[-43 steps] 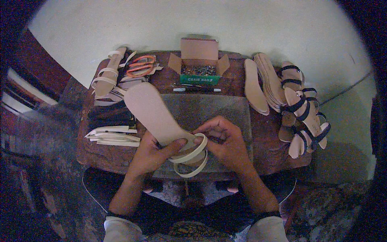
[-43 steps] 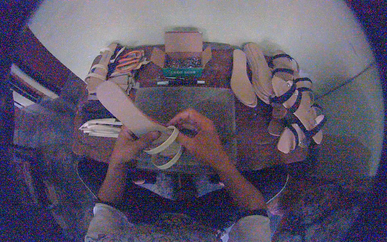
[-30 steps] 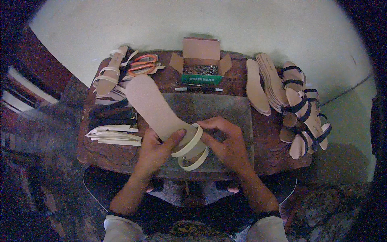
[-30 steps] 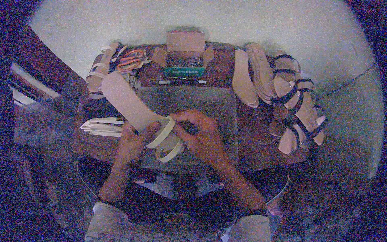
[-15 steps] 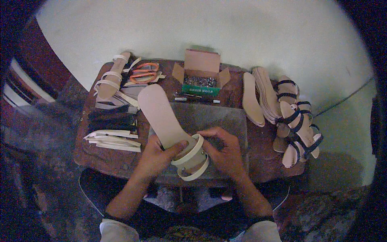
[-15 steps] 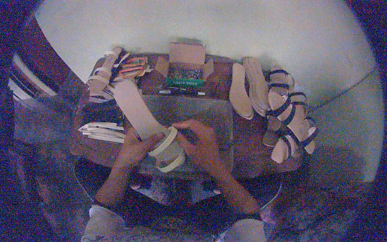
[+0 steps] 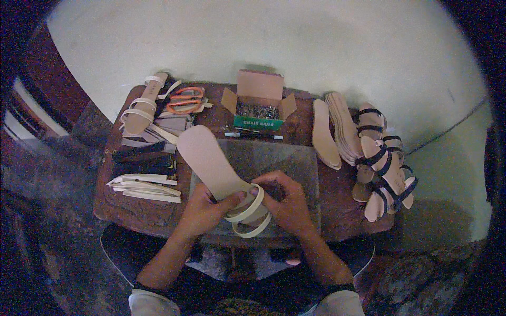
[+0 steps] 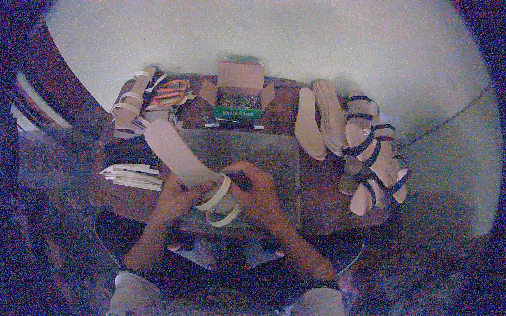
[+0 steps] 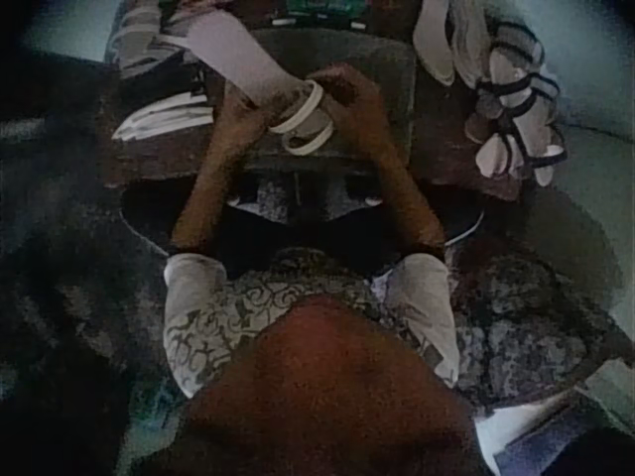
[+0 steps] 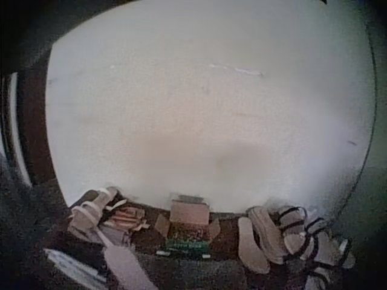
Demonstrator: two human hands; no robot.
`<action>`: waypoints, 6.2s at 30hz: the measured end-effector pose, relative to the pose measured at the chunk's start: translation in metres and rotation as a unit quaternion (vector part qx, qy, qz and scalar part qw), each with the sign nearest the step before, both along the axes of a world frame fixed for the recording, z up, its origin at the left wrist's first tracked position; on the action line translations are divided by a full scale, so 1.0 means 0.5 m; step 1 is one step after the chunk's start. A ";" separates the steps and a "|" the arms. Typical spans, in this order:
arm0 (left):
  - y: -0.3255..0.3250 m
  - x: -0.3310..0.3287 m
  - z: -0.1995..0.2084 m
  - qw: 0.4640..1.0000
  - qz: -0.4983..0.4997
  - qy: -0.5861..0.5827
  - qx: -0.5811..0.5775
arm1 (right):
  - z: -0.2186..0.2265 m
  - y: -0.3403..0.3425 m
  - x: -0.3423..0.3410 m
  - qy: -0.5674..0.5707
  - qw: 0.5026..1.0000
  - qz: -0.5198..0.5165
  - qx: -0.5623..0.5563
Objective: The person assembles a beige sandal by attaching white straps to a sole. They pick up a strap, position it on the sole, and secure it with a small metal pin from a nearby box. This process is repeated for multiple straps to complete the sandal.
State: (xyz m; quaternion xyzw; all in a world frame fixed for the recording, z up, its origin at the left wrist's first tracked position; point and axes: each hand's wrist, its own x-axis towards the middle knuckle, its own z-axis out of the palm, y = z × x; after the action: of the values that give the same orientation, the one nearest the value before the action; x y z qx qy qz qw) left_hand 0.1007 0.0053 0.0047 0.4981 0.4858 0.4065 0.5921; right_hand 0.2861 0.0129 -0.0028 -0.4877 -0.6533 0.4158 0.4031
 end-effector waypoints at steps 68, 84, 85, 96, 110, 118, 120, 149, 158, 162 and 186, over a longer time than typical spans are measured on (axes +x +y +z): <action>0.032 -0.030 -0.042 0.996 0.067 -0.020 0.051 | -0.038 0.395 -0.004 -0.258 0.941 -0.041 0.213; 0.025 -0.024 -0.006 0.995 0.094 -0.034 0.003 | 0.048 0.282 -0.006 -0.114 0.989 0.020 0.097; 0.025 -0.024 -0.008 0.994 0.100 -0.034 0.013 | 0.055 0.253 -0.008 -0.077 0.993 0.023 0.083; 0.010 -0.005 -0.014 0.996 0.083 0.000 0.041 | 0.088 0.024 0.043 -0.044 0.999 -0.014 -0.013; -0.010 0.012 0.012 0.995 0.052 0.003 0.090 | -0.017 0.039 0.030 0.217 0.965 0.086 -0.122; -0.010 0.014 0.003 0.992 0.069 -0.010 0.107 | -0.018 0.043 0.009 0.206 0.965 0.059 -0.147; -0.010 0.014 -0.001 0.992 0.070 -0.009 0.108 | -0.020 0.042 0.009 0.209 0.964 0.054 -0.155; 0.000 -0.003 0.013 0.972 0.084 0.030 0.215 | -0.008 0.037 -0.007 0.208 0.966 0.041 -0.151; -0.001 -0.007 0.015 0.979 0.074 0.022 0.188 | -0.011 0.036 -0.008 0.214 0.958 0.031 -0.187; 0.000 -0.007 0.012 0.977 0.072 0.004 0.202 | -0.025 0.037 -0.004 0.226 0.958 0.046 -0.168; 0.000 -0.010 0.016 0.982 0.067 0.020 0.173 | 0.000 0.033 -0.021 0.186 0.976 0.022 -0.112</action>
State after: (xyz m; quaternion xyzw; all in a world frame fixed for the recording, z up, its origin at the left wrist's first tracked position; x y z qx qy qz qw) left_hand 0.0955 0.0053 0.0126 0.5675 0.4518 0.5135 0.4584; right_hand 0.2757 0.0295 -0.0028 -0.4292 -0.5264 0.5788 0.4514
